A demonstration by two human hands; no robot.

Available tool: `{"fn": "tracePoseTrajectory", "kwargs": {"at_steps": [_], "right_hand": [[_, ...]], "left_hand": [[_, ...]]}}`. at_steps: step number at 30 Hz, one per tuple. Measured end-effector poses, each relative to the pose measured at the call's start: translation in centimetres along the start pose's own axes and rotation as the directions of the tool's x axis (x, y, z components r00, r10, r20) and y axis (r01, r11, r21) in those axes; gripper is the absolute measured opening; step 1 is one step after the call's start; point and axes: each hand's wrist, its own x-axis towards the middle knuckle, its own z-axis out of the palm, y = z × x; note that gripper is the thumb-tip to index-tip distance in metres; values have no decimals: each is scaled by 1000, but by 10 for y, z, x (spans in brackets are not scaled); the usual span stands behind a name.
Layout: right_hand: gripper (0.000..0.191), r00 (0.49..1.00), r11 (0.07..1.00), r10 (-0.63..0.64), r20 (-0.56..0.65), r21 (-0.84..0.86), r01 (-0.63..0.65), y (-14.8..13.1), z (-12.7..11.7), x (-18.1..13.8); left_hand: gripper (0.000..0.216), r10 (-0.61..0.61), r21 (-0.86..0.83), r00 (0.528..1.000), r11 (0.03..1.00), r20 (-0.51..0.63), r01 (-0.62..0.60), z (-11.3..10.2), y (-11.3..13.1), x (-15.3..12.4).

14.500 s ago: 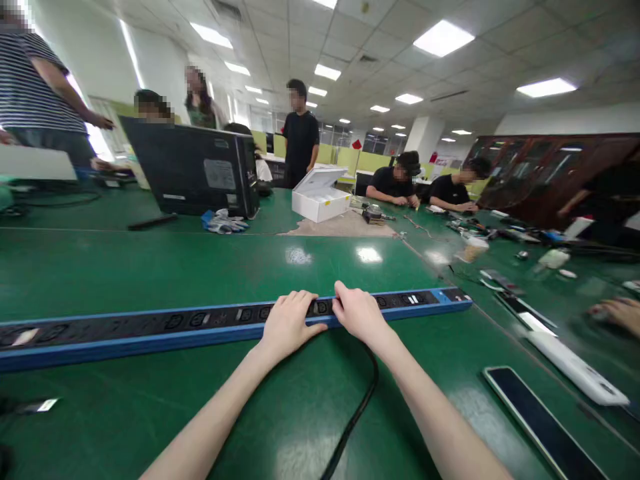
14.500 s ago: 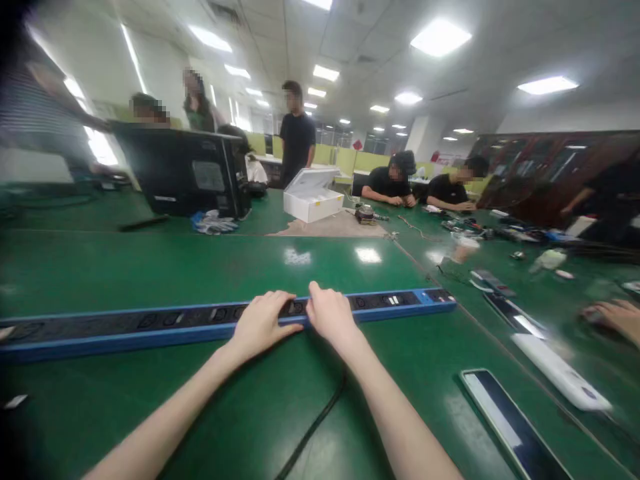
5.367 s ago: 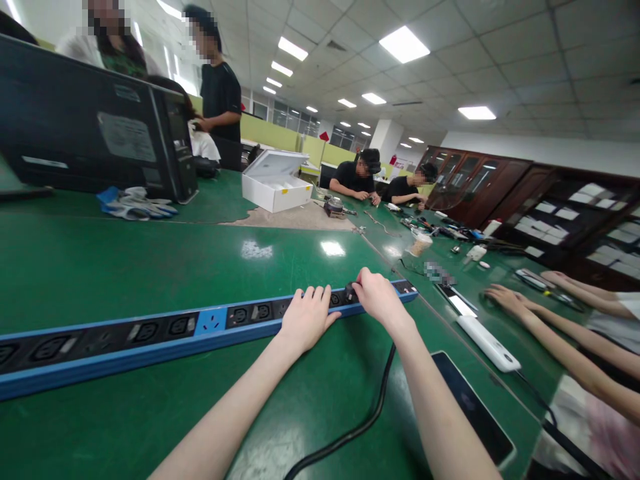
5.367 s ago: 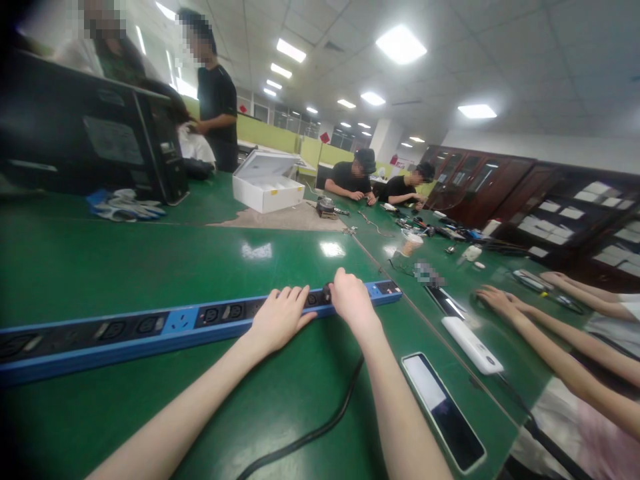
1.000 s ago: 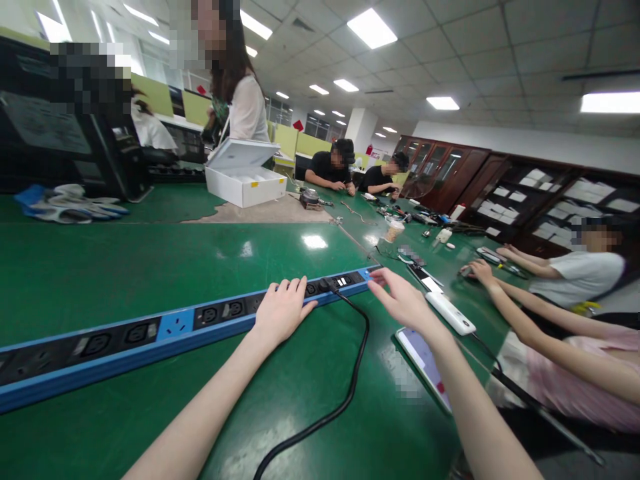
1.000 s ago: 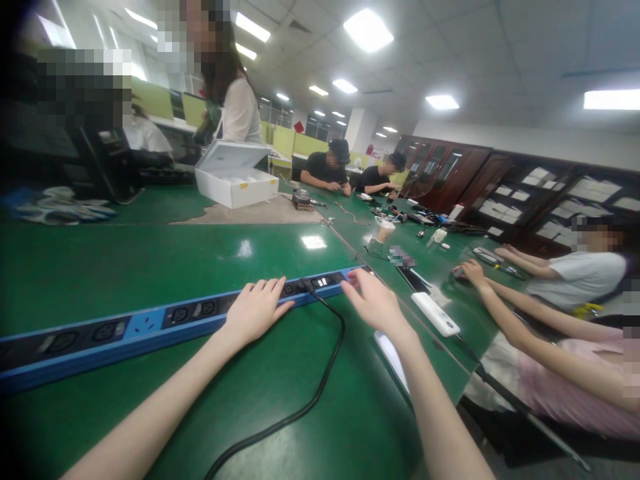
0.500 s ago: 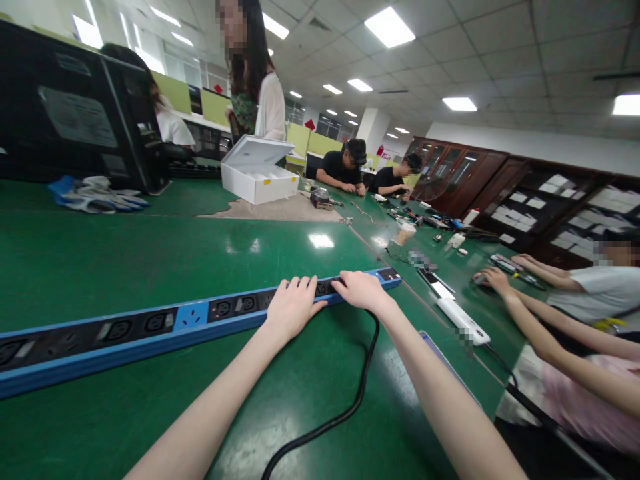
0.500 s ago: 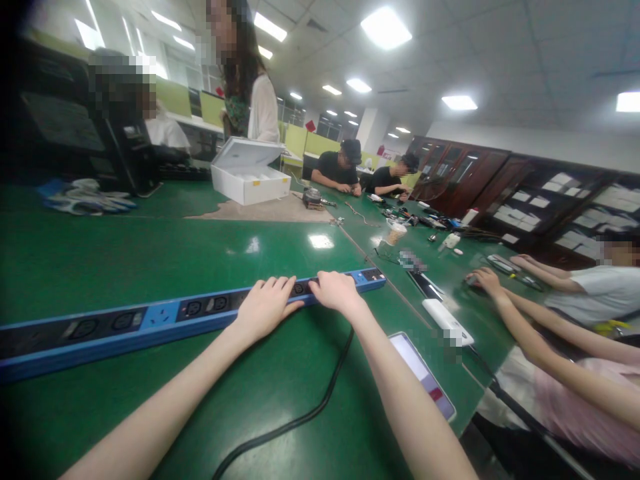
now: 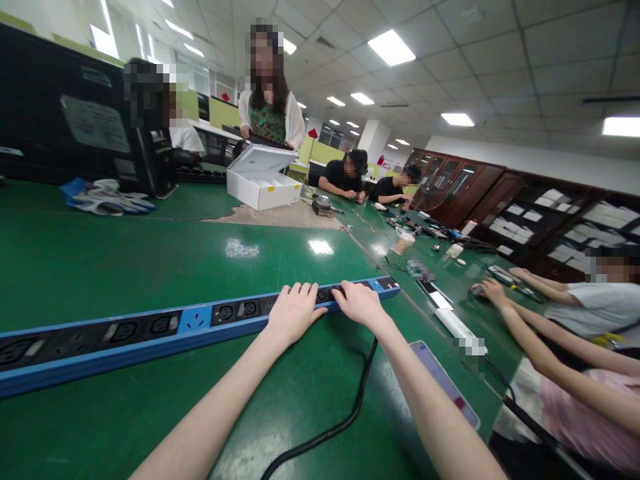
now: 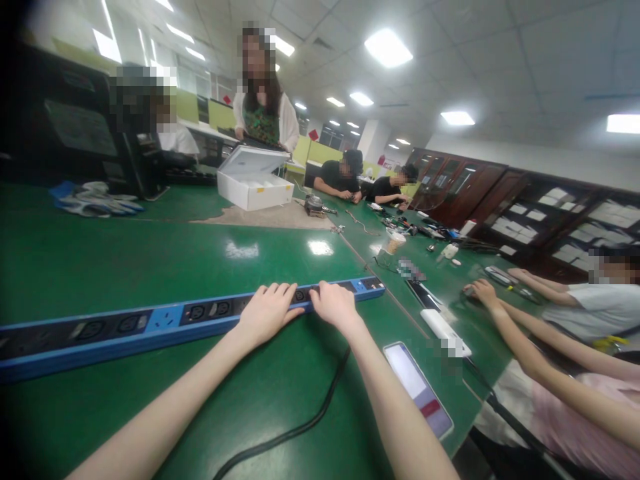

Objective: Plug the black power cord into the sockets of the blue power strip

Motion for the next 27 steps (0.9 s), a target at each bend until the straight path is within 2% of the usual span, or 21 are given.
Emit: {"fn": "tracePoseTrajectory", "kwargs": {"at_steps": [4,8,13,19,21,24,27], "right_hand": [[56,999,1000,-19,40,-17,20,-2,-1,-1],[56,999,999,29,-23,-22,-30,-3,3,-4],[56,1000,999,17,-20,-36,-18,-5,5,-4],[49,980,999,7,-200,-36,-15,-14,10,-9],[49,972,999,44,-232,31,-37,-7,-2,-8],[55,930,968,159,-333,240,-79,19,-38,-5],[59,948,843,165,-271,537,7,52,-73,-5]], "left_hand": [[62,-5,-7,1000,1000,2,5,0,0,0],[62,-7,-8,1000,1000,0,7,-1,-1,0],[62,-2,-14,1000,1000,-3,2,-1,-1,0],[61,-8,-11,1000,1000,-2,8,-1,0,-1],[60,-9,-12,1000,1000,-2,9,-1,0,-1],[61,-13,-12,1000,1000,-4,12,-1,0,-1],[61,-12,-13,1000,1000,-5,12,0,0,-1]]}}
